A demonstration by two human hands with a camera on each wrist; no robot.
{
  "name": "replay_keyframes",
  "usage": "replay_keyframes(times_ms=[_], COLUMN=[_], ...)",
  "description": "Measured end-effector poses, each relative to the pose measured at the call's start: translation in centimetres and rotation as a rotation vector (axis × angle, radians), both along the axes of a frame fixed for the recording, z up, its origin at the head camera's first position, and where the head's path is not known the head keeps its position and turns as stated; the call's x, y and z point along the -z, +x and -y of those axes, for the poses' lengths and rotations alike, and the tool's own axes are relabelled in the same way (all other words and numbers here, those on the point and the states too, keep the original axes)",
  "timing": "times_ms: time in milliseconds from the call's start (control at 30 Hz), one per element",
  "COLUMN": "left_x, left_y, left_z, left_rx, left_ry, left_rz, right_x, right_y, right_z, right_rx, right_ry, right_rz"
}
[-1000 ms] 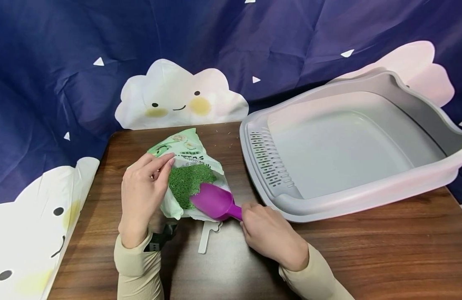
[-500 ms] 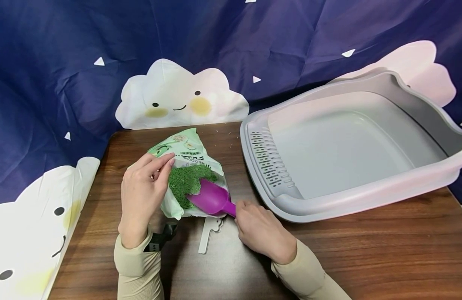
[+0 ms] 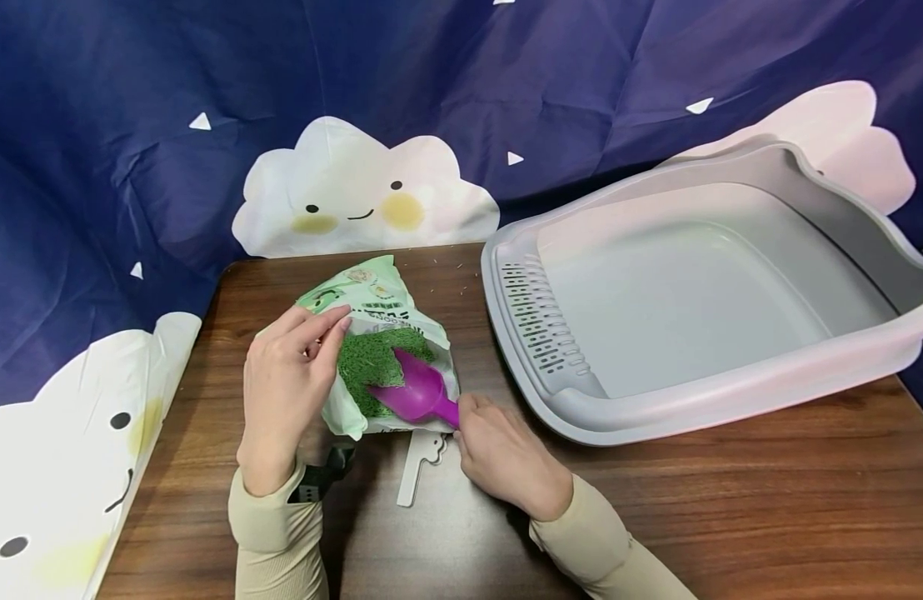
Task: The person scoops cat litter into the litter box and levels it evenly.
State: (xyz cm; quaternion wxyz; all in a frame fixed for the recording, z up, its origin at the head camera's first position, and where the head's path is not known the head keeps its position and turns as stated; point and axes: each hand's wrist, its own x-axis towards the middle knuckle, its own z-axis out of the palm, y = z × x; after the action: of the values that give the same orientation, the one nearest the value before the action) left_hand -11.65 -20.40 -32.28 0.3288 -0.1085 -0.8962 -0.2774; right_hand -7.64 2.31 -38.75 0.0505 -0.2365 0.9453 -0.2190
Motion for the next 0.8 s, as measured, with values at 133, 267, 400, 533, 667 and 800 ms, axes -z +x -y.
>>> replay_keyframes(times_ms=[133, 267, 400, 533, 667, 800], left_x=[0.0, 0.0, 0.1, 0.1, 0.1, 0.1], left_y=[0.0, 0.0, 0.1, 0.1, 0.1, 0.1], left_z=[0.0, 0.0, 0.0, 0.0, 0.0, 0.0], left_rx=[0.002, 0.001, -0.002, 0.001, 0.002, 0.001], left_ry=[-0.002, -0.004, -0.008, -0.011, -0.014, -0.013], left_rz=[0.003, 0.007, 0.015, 0.019, 0.021, 0.019], right_x=[0.7, 1.3, 2.2, 3.0, 3.3, 3.8], right_y=[-0.3, -0.6, -0.9, -1.2, -1.3, -1.4], right_z=[0.3, 0.7, 1.1, 1.3, 1.5, 1.7], right_rx=[0.005, 0.022, 0.018, 0.008, 0.024, 0.022], right_ry=[-0.022, -0.062, -0.139, -0.189, -0.214, -0.237], right_rz=[-0.020, -0.005, -0.019, -0.037, -0.024, -0.035])
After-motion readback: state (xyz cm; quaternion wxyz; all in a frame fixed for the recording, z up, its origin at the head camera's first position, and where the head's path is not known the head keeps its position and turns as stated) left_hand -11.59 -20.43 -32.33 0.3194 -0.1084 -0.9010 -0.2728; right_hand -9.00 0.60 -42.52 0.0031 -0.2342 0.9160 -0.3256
